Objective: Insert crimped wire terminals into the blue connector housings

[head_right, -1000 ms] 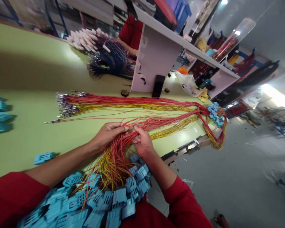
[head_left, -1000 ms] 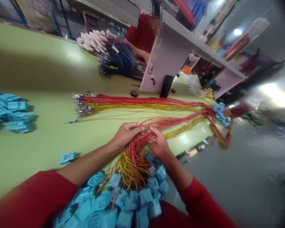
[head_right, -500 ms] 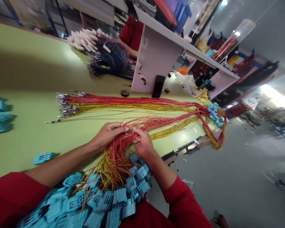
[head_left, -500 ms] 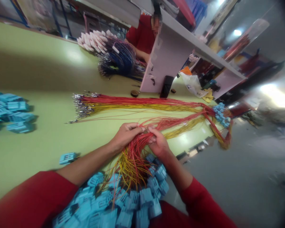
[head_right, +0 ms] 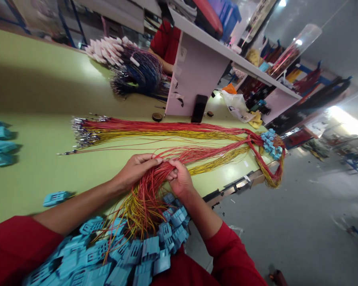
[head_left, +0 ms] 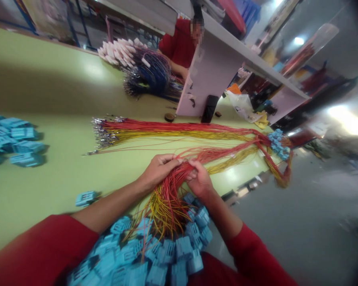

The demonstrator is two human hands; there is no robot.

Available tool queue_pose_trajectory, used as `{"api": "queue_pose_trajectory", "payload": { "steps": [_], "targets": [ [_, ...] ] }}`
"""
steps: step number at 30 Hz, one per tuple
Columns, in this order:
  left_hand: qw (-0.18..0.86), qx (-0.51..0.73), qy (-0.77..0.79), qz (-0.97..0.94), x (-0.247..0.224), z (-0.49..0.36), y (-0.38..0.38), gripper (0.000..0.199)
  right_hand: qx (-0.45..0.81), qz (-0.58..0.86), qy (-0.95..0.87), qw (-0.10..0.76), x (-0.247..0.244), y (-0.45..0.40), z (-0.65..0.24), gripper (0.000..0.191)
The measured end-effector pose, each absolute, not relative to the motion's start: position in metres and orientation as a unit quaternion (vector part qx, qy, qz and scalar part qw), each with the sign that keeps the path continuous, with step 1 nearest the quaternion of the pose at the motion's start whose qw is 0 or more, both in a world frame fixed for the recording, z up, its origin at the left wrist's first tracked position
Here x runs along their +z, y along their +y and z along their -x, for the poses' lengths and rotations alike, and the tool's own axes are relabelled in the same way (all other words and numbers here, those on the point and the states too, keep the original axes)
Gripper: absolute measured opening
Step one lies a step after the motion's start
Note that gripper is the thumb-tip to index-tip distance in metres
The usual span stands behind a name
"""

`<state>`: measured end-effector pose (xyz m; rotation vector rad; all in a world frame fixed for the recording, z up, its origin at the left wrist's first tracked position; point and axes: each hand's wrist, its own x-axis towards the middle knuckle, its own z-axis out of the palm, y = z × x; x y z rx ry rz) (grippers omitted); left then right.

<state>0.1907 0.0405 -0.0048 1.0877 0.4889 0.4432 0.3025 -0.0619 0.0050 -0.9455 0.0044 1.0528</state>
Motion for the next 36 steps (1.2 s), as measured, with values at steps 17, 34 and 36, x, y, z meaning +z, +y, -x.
{"api": "queue_pose_trajectory", "payload": {
  "steps": [17, 34, 36],
  "targets": [
    [0.751, 0.207, 0.202, -0.594, -0.0004, -0.1858, 0.0448, 0.031, 0.497, 0.456, -0.044, 0.737, 0.0052, -0.0609, -0.3019, 0.027],
    [0.782, 0.231, 0.242, -0.526, -0.0065, -0.1905, 0.0435, 0.028, 0.5, 0.455, -0.041, 0.736, 0.0037, -0.0616, -0.304, 0.028],
    [0.784, 0.23, 0.244, -0.523, -0.0063, -0.1909, 0.0431, 0.029, 0.499, 0.459, -0.041, 0.734, 0.0038, -0.0614, -0.304, 0.029]
  ]
}}
